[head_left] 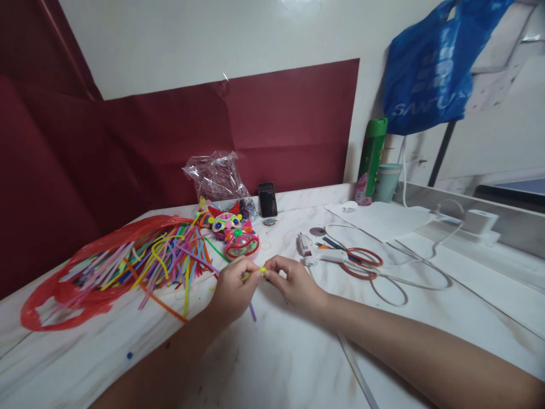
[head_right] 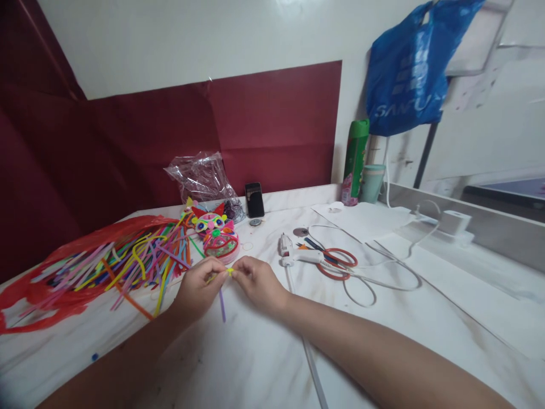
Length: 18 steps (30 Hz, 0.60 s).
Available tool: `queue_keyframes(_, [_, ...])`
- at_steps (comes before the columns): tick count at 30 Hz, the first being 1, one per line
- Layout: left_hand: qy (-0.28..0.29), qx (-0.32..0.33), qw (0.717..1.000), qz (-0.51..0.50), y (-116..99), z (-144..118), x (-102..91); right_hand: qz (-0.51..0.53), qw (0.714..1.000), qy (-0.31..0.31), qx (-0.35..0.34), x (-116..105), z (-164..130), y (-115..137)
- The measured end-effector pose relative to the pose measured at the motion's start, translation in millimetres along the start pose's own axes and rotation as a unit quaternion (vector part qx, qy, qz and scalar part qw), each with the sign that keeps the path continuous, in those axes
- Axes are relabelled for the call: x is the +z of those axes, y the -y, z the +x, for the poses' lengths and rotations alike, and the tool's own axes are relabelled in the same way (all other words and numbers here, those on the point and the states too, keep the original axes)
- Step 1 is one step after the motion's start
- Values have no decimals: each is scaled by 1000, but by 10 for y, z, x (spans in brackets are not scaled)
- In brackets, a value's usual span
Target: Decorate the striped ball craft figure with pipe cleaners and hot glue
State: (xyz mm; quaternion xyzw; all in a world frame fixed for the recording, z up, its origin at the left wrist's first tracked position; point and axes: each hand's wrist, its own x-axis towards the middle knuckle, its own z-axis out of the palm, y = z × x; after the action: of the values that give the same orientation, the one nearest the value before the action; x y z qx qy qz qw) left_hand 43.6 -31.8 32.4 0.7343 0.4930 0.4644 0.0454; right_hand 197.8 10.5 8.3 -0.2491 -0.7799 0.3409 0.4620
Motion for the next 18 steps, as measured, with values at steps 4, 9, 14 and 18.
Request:
queue_keyframes(4, [50,97,990,88,74,-6,-23,-194,969,22,-154,-59,23,-61])
queue_keyframes(9, [80,131,978,140,110,-23,-14,-303,928,55,-208,-103,47,-95])
queue_keyframes(14, [44,98,993,58,86,-10,1,-230,955,23,-187,-106,49,-14])
queue_keyframes(18, [5,13,1000,-17,47,0,26,-89,993,-22,-75,-86,31,77])
